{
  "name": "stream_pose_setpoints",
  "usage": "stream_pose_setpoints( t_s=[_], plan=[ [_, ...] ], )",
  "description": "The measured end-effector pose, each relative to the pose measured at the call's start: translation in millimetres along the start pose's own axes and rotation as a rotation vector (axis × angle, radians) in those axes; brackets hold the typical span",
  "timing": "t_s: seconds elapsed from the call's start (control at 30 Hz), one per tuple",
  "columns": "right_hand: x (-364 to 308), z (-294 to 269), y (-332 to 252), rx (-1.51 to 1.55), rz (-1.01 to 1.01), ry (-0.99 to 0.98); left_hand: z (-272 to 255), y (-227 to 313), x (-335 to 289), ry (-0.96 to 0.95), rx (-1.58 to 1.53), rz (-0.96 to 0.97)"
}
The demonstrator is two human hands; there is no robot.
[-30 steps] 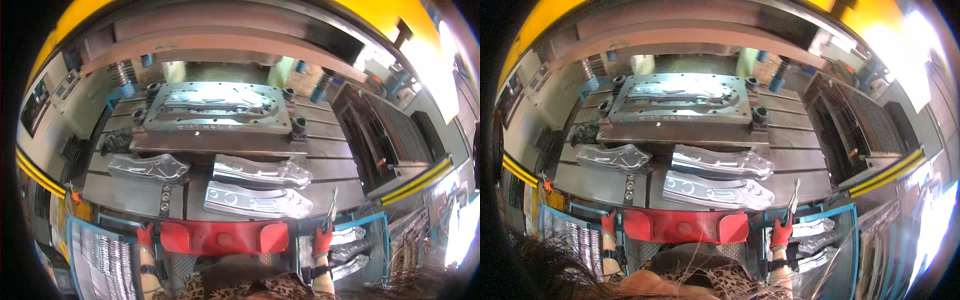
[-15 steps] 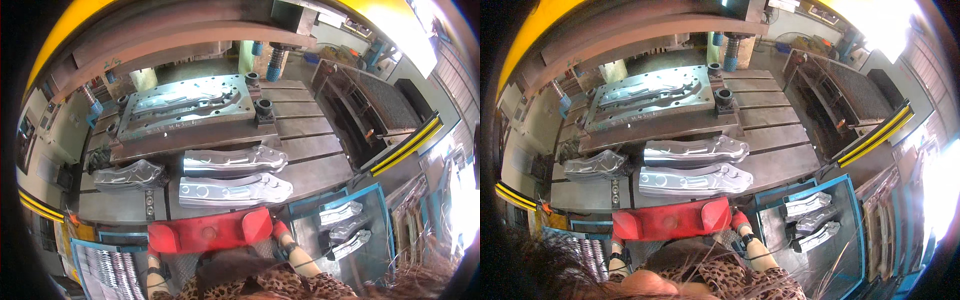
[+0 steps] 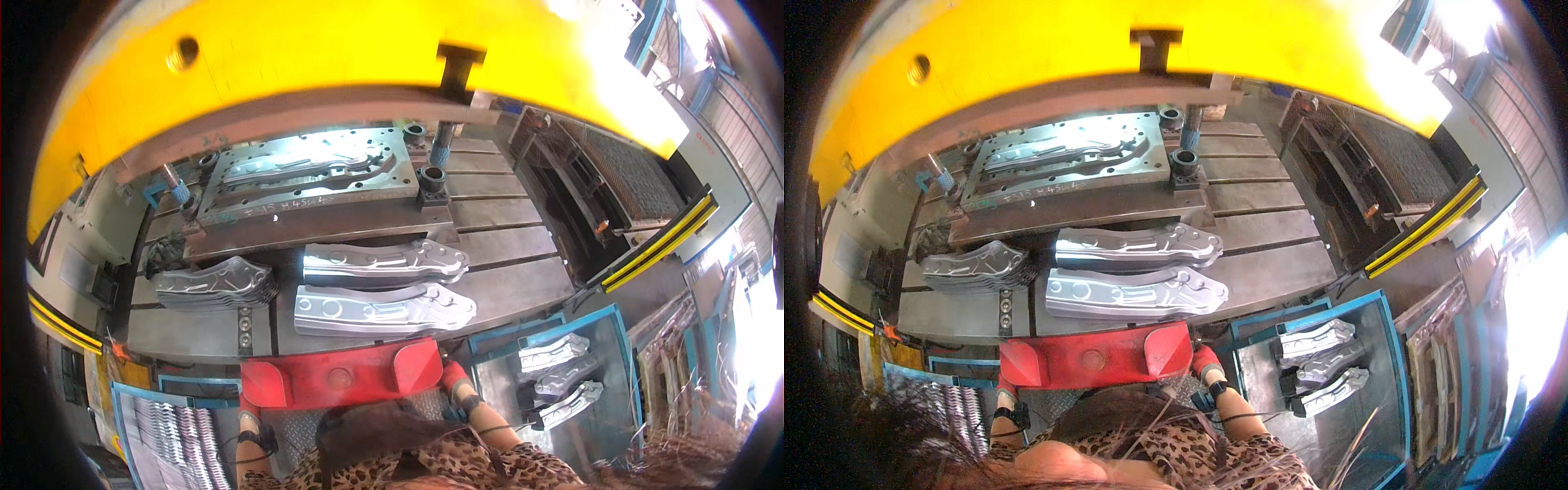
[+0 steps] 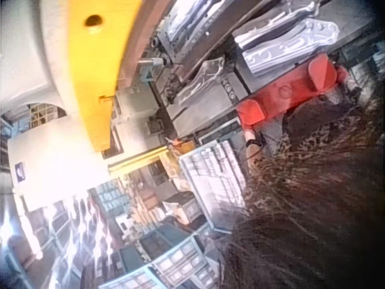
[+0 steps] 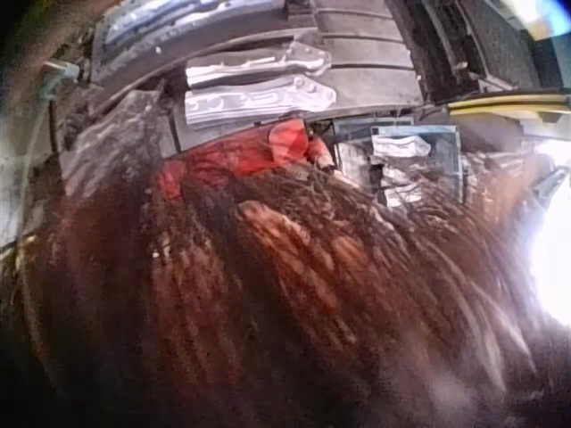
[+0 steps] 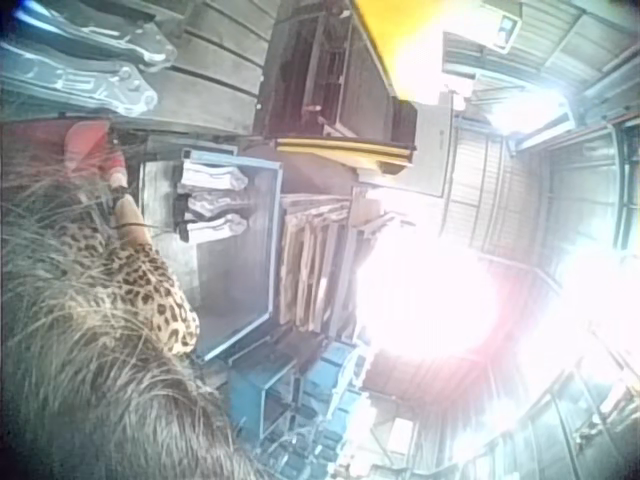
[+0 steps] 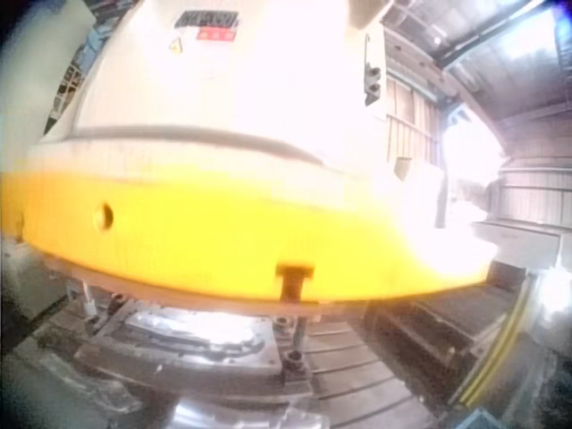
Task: Operating a stamping press to form metal components and moving them to a bin.
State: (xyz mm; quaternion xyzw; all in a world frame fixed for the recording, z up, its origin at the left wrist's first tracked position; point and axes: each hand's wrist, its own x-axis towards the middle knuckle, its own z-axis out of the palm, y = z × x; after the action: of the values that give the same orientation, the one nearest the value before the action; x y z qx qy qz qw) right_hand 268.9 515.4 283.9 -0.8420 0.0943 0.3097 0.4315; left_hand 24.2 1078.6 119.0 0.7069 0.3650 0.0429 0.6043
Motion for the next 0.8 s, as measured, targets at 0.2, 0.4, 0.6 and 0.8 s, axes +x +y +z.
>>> stream_pose_setpoints(
  t_s=[0.2,0.4,0.6,0.8],
  plan=[
    [35,12,41,-0.179,-0.068,0.004,-1,-12,4,-0.209,-0.663,0.076],
    [48,17,57,-0.209,-0.146,0.075,-6,-9,-5,-0.157,-0.409,0.216],
    [50,14,70,0.251,-0.025,-0.044,-19,59,-26,-0.151,0.931,0.26],
    [37,-47,110,0.698,0.221,0.503,-56,165,-31,0.456,0.492,0.096]
  ],
)
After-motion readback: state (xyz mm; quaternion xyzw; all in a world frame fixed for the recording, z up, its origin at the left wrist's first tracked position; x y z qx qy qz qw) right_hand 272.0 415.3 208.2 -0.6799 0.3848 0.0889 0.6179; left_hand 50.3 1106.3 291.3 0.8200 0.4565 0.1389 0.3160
